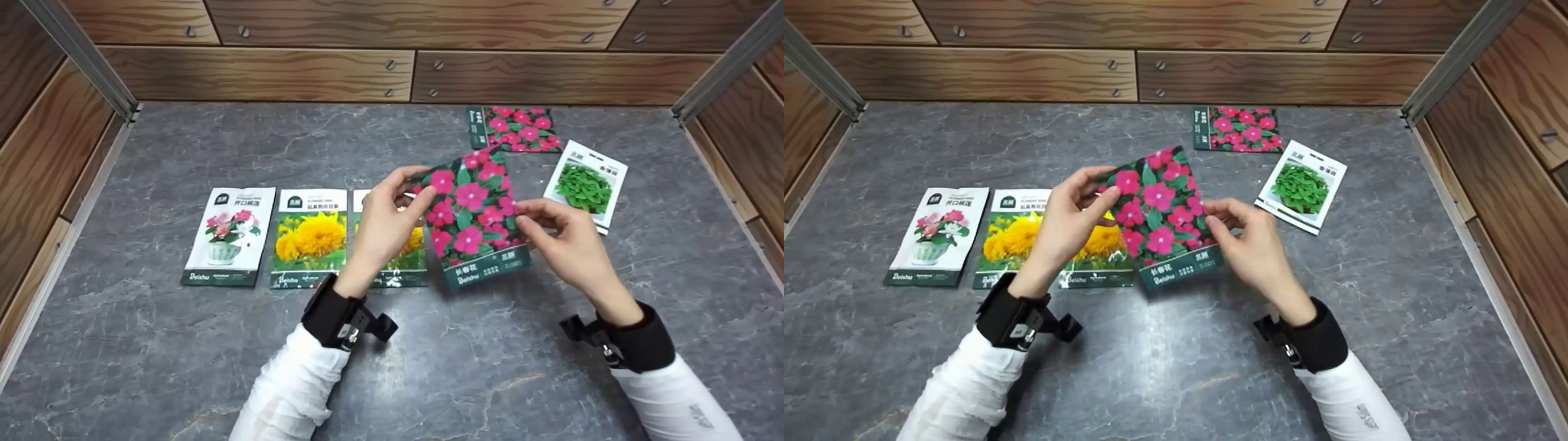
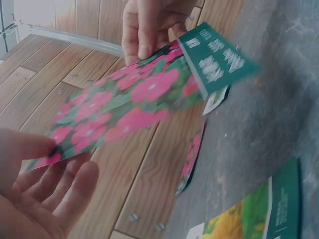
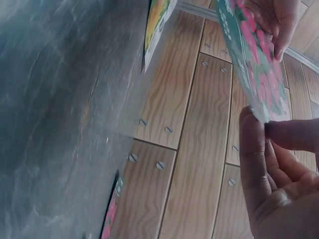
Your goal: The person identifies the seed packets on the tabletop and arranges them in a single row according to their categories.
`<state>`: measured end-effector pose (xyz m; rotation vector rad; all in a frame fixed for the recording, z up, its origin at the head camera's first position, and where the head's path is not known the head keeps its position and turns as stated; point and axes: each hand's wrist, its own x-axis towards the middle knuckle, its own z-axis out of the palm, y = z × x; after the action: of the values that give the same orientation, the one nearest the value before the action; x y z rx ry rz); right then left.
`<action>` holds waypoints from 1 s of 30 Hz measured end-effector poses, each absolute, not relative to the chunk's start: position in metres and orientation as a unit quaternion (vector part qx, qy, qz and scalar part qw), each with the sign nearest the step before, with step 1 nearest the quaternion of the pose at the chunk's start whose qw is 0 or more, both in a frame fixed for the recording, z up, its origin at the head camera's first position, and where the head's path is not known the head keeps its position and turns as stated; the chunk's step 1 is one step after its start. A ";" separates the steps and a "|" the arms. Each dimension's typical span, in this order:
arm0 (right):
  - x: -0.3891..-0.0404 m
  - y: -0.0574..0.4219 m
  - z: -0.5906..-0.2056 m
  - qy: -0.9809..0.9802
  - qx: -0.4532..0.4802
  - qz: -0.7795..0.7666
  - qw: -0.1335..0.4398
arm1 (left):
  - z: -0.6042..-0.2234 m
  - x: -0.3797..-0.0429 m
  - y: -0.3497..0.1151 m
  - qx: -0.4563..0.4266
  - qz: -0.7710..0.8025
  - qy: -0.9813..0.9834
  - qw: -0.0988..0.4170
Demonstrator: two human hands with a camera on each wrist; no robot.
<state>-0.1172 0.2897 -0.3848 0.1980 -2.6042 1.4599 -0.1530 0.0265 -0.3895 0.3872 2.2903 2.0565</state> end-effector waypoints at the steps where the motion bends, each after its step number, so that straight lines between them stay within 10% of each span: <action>1: -0.117 0.290 -0.385 -0.860 0.059 0.502 0.075 | -0.391 -0.153 0.029 0.120 0.671 0.731 0.020; 30: -0.124 0.293 -0.394 -0.821 0.012 0.565 0.076 | -0.409 -0.143 0.053 0.111 0.632 0.766 0.042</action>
<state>-0.1237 0.2927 -0.3938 0.0374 -2.4615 1.6949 -0.1432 0.0526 -0.4094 0.3396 2.3432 1.9341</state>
